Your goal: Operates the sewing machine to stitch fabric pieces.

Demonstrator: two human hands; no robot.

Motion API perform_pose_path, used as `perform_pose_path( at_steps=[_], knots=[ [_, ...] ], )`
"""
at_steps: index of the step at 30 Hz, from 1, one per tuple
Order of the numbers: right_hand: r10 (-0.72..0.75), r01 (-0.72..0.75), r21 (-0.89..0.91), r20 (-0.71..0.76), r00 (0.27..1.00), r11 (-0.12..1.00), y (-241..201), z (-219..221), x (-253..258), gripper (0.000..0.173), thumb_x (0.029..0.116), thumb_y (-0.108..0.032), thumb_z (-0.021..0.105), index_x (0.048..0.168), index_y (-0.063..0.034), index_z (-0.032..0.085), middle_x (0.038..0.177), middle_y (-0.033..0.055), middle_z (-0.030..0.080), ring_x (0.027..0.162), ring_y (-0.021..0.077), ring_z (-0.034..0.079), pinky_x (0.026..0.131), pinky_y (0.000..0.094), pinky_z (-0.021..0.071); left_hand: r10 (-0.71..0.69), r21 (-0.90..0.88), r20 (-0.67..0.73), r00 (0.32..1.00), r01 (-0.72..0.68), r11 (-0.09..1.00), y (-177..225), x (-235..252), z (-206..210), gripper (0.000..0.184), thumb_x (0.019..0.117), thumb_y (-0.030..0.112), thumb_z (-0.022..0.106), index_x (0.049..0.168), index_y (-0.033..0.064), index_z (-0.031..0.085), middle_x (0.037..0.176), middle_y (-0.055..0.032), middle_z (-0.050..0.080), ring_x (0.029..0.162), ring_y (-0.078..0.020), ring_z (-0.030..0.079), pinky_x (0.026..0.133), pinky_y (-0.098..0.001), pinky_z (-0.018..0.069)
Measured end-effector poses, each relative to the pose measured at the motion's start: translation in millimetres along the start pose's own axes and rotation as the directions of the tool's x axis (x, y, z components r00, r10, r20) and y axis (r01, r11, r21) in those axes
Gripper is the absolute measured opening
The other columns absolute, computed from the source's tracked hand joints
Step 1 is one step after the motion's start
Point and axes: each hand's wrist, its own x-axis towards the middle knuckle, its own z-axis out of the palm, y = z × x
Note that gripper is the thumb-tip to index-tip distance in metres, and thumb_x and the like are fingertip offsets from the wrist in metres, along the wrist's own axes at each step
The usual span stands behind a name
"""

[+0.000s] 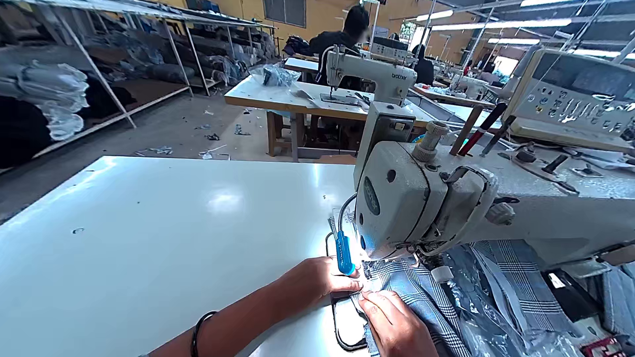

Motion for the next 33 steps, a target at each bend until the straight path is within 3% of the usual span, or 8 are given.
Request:
perform_pose_path(
  at_steps=[10, 19, 24, 29, 33],
  knots=[
    [-0.015, 0.015, 0.014, 0.005, 1.000, 1.000, 6, 1, 0, 0.018, 0.0874, -0.001, 0.063, 0.095, -0.0057, 0.079, 0.104, 0.0057, 0.078, 0.100, 0.0180, 0.073, 0.088, 0.0232, 0.0559, -0.017, 0.016, -0.004, 1.000, 0.017, 1.000, 0, 1, 0, 0.031, 0.0966, 0.000, 0.052, 0.110, 0.0115, 0.077, 0.113, -0.0072, 0.076, 0.113, -0.0195, 0.070, 0.099, -0.0285, 0.0525],
    [-0.057, 0.057, 0.080, 0.004, 0.998, 0.995, 24, 5, 2, 0.020, 0.0881, -0.001, 0.061, 0.097, -0.0065, 0.078, 0.104, 0.0054, 0.077, 0.102, 0.0180, 0.073, 0.087, 0.0230, 0.0565, -0.060, 0.074, -0.023, 0.998, 0.061, 0.995, 3, 4, 1, 0.026, 0.1006, 0.011, 0.052, 0.105, 0.0130, 0.078, 0.110, -0.0043, 0.076, 0.111, -0.0181, 0.070, 0.101, -0.0299, 0.0514],
    [-0.122, 0.120, 0.109, 0.015, 0.992, 0.987, 36, 5, 7, 0.020, 0.0903, 0.000, 0.060, 0.098, -0.0066, 0.077, 0.105, 0.0049, 0.076, 0.103, 0.0171, 0.072, 0.089, 0.0220, 0.0560, -0.099, 0.113, -0.027, 0.995, 0.101, 0.988, 4, 5, 0, 0.035, 0.0906, 0.001, 0.052, 0.107, 0.0168, 0.079, 0.109, -0.0036, 0.077, 0.109, -0.0198, 0.070, 0.101, -0.0326, 0.0510],
    [-0.175, 0.171, 0.118, 0.019, 0.984, 0.978, 46, 5, 10, 0.023, 0.0897, 0.004, 0.058, 0.099, -0.0062, 0.077, 0.104, 0.0057, 0.076, 0.103, 0.0171, 0.072, 0.090, 0.0218, 0.0556, -0.205, 0.155, -0.041, 0.978, 0.209, 0.966, 12, 9, 0, 0.029, 0.0914, 0.008, 0.056, 0.102, 0.0216, 0.080, 0.103, 0.0003, 0.078, 0.101, -0.0179, 0.073, 0.097, -0.0511, 0.0453],
    [-0.180, 0.177, 0.094, 0.019, 0.984, 0.980, 52, 4, 10, 0.023, 0.0889, 0.005, 0.058, 0.096, -0.0060, 0.077, 0.102, 0.0066, 0.077, 0.103, 0.0178, 0.073, 0.089, 0.0236, 0.0566, -0.199, 0.199, -0.149, 0.969, 0.226, 0.953, 15, 11, 8, 0.022, 0.0897, 0.011, 0.058, 0.092, 0.0207, 0.078, 0.095, 0.0005, 0.078, 0.089, -0.0171, 0.073, 0.088, -0.0496, 0.0461]
  ],
)
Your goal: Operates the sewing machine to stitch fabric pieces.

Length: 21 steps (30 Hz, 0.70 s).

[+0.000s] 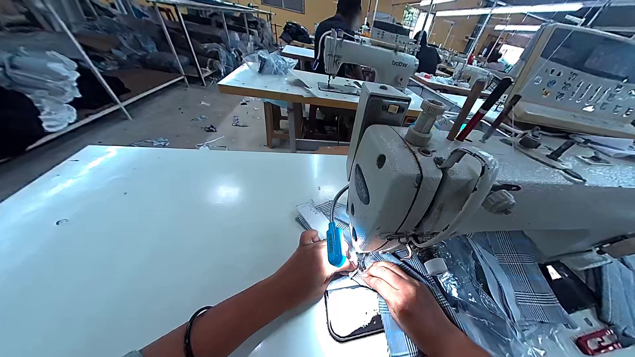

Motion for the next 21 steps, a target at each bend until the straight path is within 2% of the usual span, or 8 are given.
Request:
perform_pose_path(
  at_steps=[4, 10, 16, 21],
  knots=[
    [0.003, -0.003, 0.000, 0.012, 1.000, 1.000, 5, -1, 1, 0.021, 0.0882, 0.005, 0.059, 0.093, -0.0046, 0.077, 0.103, 0.0070, 0.077, 0.103, 0.0178, 0.074, 0.086, 0.0254, 0.0584, -0.079, 0.025, -0.040, 0.996, 0.080, 0.996, 9, 2, 6, 0.020, 0.0920, 0.018, 0.058, 0.085, 0.0188, 0.077, 0.085, -0.0009, 0.073, 0.082, -0.0180, 0.070, 0.085, -0.0507, 0.0451],
    [0.039, -0.039, -0.038, 0.010, 0.999, 0.999, 15, 4, 4, 0.023, 0.0859, 0.007, 0.060, 0.093, -0.0048, 0.079, 0.102, 0.0067, 0.078, 0.093, 0.0191, 0.076, 0.077, 0.0292, 0.0608, -0.167, 0.058, -0.084, 0.982, 0.172, 0.983, 14, 2, 16, 0.024, 0.0937, 0.022, 0.055, 0.081, 0.0181, 0.075, 0.080, -0.0002, 0.071, 0.079, -0.0167, 0.069, 0.088, -0.0512, 0.0438],
    [0.081, -0.084, -0.087, -0.044, 0.996, 0.993, 26, 19, 9, 0.022, 0.0799, 0.007, 0.064, 0.089, -0.0065, 0.080, 0.083, 0.0089, 0.077, 0.074, 0.0209, 0.076, 0.064, 0.0326, 0.0606, -0.174, 0.104, -0.139, 0.975, 0.189, 0.976, 16, 4, 20, 0.023, 0.0927, 0.025, 0.057, 0.081, 0.0181, 0.076, 0.079, -0.0008, 0.070, 0.078, -0.0179, 0.068, 0.086, -0.0524, 0.0440],
    [0.183, -0.186, -0.056, -0.053, 0.982, 0.981, 22, 20, 13, 0.018, 0.0791, 0.006, 0.067, 0.086, -0.0048, 0.080, 0.075, 0.0133, 0.072, 0.069, 0.0259, 0.074, 0.060, 0.0368, 0.0600, -0.181, 0.116, -0.148, 0.972, 0.199, 0.973, 13, 3, 23, 0.025, 0.0921, 0.031, 0.058, 0.082, 0.0173, 0.076, 0.081, -0.0023, 0.070, 0.079, -0.0188, 0.068, 0.087, -0.0513, 0.0436]
  ],
)
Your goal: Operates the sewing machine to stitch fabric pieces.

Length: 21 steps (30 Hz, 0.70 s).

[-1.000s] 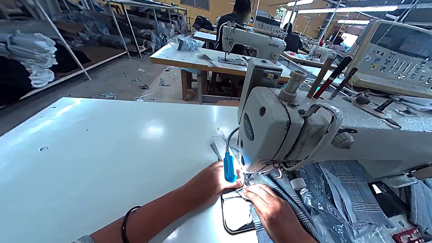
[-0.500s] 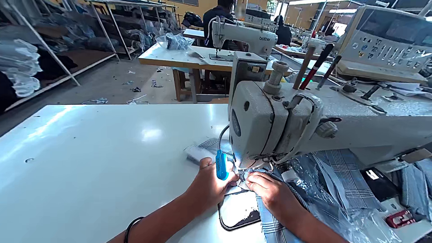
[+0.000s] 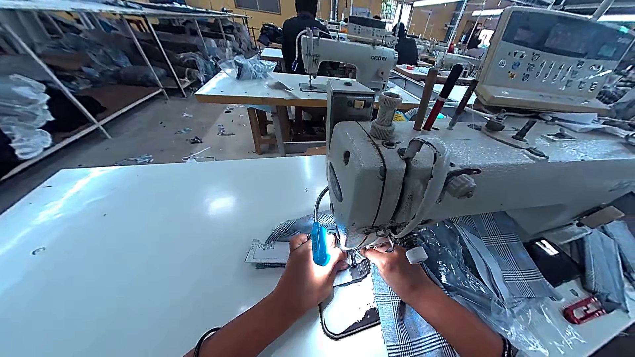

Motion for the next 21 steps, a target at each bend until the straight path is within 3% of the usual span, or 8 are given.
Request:
perform_pose_path(
  at_steps=[9, 21],
  knots=[
    [0.094, -0.094, 0.001, -0.006, 0.996, 0.996, -2.2, 1.9, 3.3, 0.009, 0.0798, 0.003, 0.068, 0.074, -0.0018, 0.073, 0.066, 0.0144, 0.068, 0.064, 0.0263, 0.072, 0.056, 0.0379, 0.0577, -0.036, -0.053, -0.043, 0.998, 0.034, 0.998, -2.6, -2.2, 3.7, 0.026, 0.0918, 0.035, 0.058, 0.083, 0.0188, 0.077, 0.082, 0.0000, 0.073, 0.077, -0.0154, 0.068, 0.086, -0.0476, 0.0432],
    [0.127, -0.127, 0.008, 0.009, 0.992, 0.992, -1.9, -0.6, 1.3, 0.010, 0.0809, 0.000, 0.066, 0.075, -0.0020, 0.074, 0.067, 0.0131, 0.070, 0.064, 0.0237, 0.072, 0.057, 0.0348, 0.0577, -0.074, -0.074, -0.011, 0.997, 0.073, 0.995, -4.3, -4.1, 3.3, 0.027, 0.0922, 0.039, 0.058, 0.086, 0.0212, 0.077, 0.085, 0.0023, 0.074, 0.082, -0.0122, 0.068, 0.088, -0.0432, 0.0441]
  ],
)
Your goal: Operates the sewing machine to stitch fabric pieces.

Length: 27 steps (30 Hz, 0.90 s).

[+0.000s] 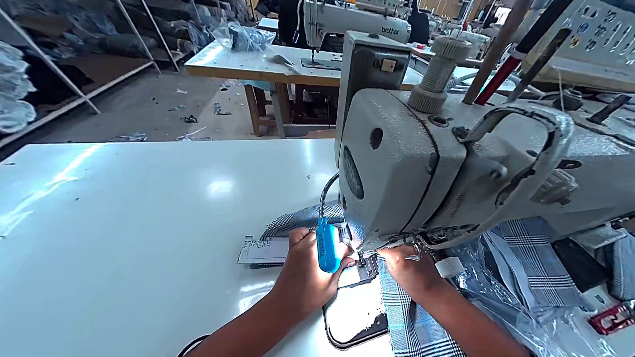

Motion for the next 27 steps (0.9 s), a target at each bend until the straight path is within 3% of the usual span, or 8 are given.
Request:
perform_pose_path(
  at_steps=[9, 15, 20, 23, 25, 27],
  knots=[
    [0.035, -0.036, 0.024, 0.032, 0.999, 0.999, 0, -5, -1, 0.007, 0.0790, 0.000, 0.068, 0.079, -0.0018, 0.075, 0.070, 0.0139, 0.071, 0.066, 0.0253, 0.073, 0.059, 0.0367, 0.0586, -0.009, -0.031, 0.029, 1.000, 0.010, 0.999, -1, 1, -3, 0.026, 0.0930, 0.038, 0.059, 0.087, 0.0199, 0.077, 0.085, 0.0021, 0.072, 0.083, -0.0117, 0.066, 0.089, -0.0438, 0.0434],
    [0.019, -0.021, 0.047, 0.045, 0.999, 0.999, 5, -3, 1, 0.011, 0.0827, 0.001, 0.065, 0.081, -0.0004, 0.075, 0.073, 0.0149, 0.071, 0.070, 0.0268, 0.074, 0.064, 0.0391, 0.0601, -0.027, -0.117, 0.062, 0.998, 0.034, 0.993, -5, 6, -3, 0.025, 0.0907, 0.034, 0.061, 0.087, 0.0173, 0.079, 0.090, 0.0006, 0.075, 0.093, -0.0158, 0.069, 0.090, -0.0441, 0.0463],
    [0.045, -0.053, 0.066, 0.120, 0.992, 0.996, 1, -7, 2, 0.016, 0.0868, -0.001, 0.062, 0.079, 0.0042, 0.074, 0.073, 0.0191, 0.071, 0.070, 0.0316, 0.073, 0.064, 0.0449, 0.0593, 0.062, -0.184, 0.136, 0.989, -0.036, 0.982, -10, 15, -16, 0.017, 0.0860, 0.026, 0.068, 0.087, 0.0134, 0.080, 0.092, -0.0036, 0.076, 0.090, -0.0186, 0.070, 0.094, -0.0497, 0.0420],
    [0.108, -0.113, 0.036, 0.132, 0.985, 0.993, -8, -9, 3, 0.016, 0.0886, -0.001, 0.061, 0.085, 0.0047, 0.076, 0.078, 0.0205, 0.072, 0.076, 0.0340, 0.074, 0.070, 0.0468, 0.0597, 0.088, -0.119, 0.117, 0.989, -0.074, 0.990, -11, 15, -20, 0.015, 0.0831, 0.021, 0.070, 0.085, 0.0071, 0.077, 0.088, -0.0092, 0.075, 0.088, -0.0257, 0.071, 0.091, -0.0531, 0.0463],
    [0.157, -0.145, -0.086, 0.159, 0.975, 0.986, -19, -10, 6, 0.014, 0.0885, 0.002, 0.061, 0.089, 0.0052, 0.076, 0.080, 0.0225, 0.072, 0.079, 0.0378, 0.075, 0.069, 0.0498, 0.0604, 0.040, -0.042, 0.070, 0.997, -0.038, 0.998, -14, 15, -25, 0.023, 0.0782, 0.016, 0.078, 0.094, -0.0017, 0.075, 0.098, -0.0174, 0.073, 0.092, -0.0340, 0.071, 0.086, -0.0568, 0.0509],
    [0.288, -0.233, -0.217, 0.276, 0.917, 0.948, -36, -20, 12, 0.019, 0.0935, 0.005, 0.057, 0.100, 0.0083, 0.075, 0.094, 0.0274, 0.072, 0.087, 0.0432, 0.074, 0.073, 0.0535, 0.0592, -0.036, 0.020, 0.046, 0.998, 0.035, 0.999, -25, 15, -32, 0.025, 0.0807, 0.010, 0.079, 0.103, -0.0013, 0.076, 0.110, -0.0205, 0.071, 0.102, -0.0394, 0.069, 0.088, -0.0619, 0.0505]
  ],
)
